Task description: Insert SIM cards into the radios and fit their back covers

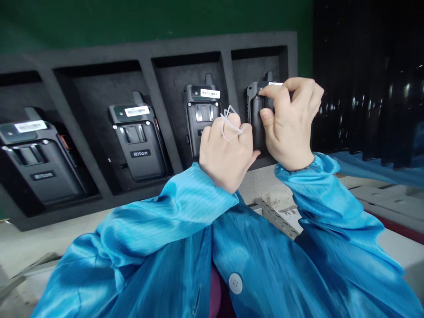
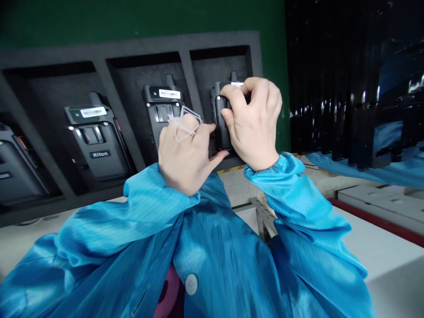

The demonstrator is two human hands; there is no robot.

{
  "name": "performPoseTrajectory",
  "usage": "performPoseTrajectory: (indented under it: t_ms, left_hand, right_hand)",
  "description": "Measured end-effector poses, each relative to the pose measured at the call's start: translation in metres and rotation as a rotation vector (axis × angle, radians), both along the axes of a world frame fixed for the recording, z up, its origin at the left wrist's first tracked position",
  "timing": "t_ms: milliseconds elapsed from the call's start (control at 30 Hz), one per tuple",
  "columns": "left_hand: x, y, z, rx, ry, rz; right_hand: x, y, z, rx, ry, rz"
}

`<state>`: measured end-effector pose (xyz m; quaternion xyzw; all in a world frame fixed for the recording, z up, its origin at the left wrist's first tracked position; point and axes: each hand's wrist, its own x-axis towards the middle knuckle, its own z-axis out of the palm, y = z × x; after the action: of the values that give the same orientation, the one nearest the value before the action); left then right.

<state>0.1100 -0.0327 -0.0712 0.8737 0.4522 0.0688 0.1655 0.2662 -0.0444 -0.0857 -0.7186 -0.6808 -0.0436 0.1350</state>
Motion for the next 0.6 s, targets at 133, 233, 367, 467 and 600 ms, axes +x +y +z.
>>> performPoseTrajectory:
  t_ms: [133,233,367,467,600]
  left_hand:
    - [0.0000,0.0010,0.0017,-0.012,0.005,-0.013]
    - [0.0001,0.0023,0.0029,-0.003,0.016,-0.029]
    - [0.0001,0.0037,0.0017,0.026,0.007,-0.042]
    - [0.0000,0.0042,0.0001,0.045,-0.011,-0.051]
    - [0.0002,0.0052,0.0032,0.008,-0.030,-0.049]
  right_hand:
    - [-0.0007,-0.0020,-0.0012,0.007,0.002,0.005]
    - [0.0008,-0.0037,-0.0031,0.005,0.041,0.007]
    - [0.0031,-0.0054,-0.0064,0.015,0.068,0.001]
    - [0.0038,-0.0055,-0.0081,0.011,0.057,0.001]
    - [0.0018,-0.0051,-0.0068,-0.001,0.028,-0.010]
